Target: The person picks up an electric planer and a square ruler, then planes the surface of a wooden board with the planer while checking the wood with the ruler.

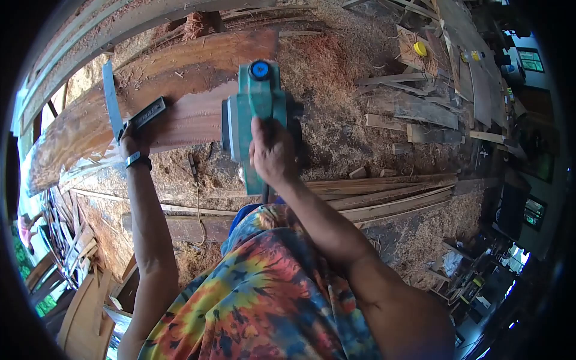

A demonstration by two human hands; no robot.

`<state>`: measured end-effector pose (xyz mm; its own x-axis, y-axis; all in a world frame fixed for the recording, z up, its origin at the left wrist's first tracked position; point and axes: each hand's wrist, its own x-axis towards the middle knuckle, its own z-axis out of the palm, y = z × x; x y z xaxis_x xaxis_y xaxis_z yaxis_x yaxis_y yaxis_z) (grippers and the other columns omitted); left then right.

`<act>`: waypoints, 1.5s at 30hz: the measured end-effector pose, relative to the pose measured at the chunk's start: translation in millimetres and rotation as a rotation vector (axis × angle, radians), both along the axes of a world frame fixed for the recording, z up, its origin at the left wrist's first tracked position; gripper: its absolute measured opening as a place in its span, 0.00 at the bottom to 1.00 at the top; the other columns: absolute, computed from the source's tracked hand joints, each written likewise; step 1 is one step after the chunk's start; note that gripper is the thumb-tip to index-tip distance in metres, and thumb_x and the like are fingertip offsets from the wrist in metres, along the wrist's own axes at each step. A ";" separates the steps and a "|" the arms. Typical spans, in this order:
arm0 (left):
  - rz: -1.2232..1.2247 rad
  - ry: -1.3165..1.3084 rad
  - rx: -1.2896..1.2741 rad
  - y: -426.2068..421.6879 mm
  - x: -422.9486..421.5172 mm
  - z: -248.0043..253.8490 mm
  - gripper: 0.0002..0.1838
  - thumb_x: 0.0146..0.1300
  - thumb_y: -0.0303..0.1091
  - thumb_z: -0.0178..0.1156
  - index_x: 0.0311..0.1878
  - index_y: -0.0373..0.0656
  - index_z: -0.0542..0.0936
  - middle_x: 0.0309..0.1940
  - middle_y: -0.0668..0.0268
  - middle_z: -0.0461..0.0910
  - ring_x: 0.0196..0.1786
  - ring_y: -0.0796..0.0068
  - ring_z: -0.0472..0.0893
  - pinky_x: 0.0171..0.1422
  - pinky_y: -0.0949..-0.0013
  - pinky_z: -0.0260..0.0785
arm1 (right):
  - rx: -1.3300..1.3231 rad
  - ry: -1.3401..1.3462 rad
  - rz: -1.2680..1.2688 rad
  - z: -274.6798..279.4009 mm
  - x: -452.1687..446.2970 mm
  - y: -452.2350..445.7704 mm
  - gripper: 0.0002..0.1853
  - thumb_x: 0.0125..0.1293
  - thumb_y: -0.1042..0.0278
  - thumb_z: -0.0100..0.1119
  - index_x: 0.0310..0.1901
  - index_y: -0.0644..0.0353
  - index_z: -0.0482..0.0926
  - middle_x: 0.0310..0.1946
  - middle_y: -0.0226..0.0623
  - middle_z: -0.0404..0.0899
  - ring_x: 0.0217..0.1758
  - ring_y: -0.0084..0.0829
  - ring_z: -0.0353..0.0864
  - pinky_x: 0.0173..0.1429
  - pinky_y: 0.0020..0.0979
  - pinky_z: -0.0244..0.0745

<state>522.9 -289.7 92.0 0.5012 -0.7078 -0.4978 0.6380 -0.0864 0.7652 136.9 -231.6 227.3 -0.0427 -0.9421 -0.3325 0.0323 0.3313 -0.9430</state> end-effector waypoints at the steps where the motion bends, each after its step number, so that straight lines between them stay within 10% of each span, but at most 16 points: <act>1: 0.000 0.024 -0.018 0.3 4.0 -5.6 0.11 0.73 0.31 0.52 0.52 0.37 0.77 0.48 0.51 0.83 0.50 0.48 0.84 0.55 0.43 0.79 | -0.009 -0.005 -0.006 -3.2 -0.7 -14.2 0.23 0.79 0.47 0.43 0.38 0.62 0.71 0.13 0.30 0.69 0.11 0.22 0.68 0.17 0.25 0.63; 16: 0.120 0.118 -0.094 -18.9 16.0 -38.7 0.04 0.67 0.23 0.60 0.42 0.41 0.77 0.34 0.61 0.83 0.34 0.58 0.85 0.40 0.51 0.85 | -0.083 0.002 -0.032 -6.2 -14.2 -179.4 0.33 0.71 0.30 0.46 0.35 0.61 0.70 0.16 0.33 0.69 0.13 0.26 0.70 0.17 0.30 0.68; 30: 0.131 0.038 -0.089 -6.9 -4.0 -18.8 0.02 0.69 0.27 0.59 0.42 0.40 0.77 0.35 0.60 0.83 0.34 0.58 0.85 0.40 0.53 0.84 | 0.051 -0.048 0.317 -3.1 -29.2 56.6 0.29 0.77 0.38 0.43 0.41 0.64 0.72 0.17 0.31 0.71 0.14 0.20 0.68 0.21 0.24 0.66; 45: 0.190 0.033 -0.096 -9.5 -8.1 -13.5 0.03 0.66 0.26 0.62 0.41 0.40 0.78 0.34 0.63 0.83 0.34 0.61 0.84 0.38 0.54 0.84 | -0.080 -0.067 0.289 -1.5 58.0 -152.1 0.29 0.73 0.39 0.52 0.29 0.61 0.73 0.14 0.31 0.71 0.11 0.24 0.70 0.14 0.28 0.64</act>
<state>514.8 -299.2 78.5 0.6146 -0.6469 -0.4514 0.6609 0.1100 0.7423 194.9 -383.7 225.9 0.2507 -0.9352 -0.2500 0.0107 0.2609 -0.9653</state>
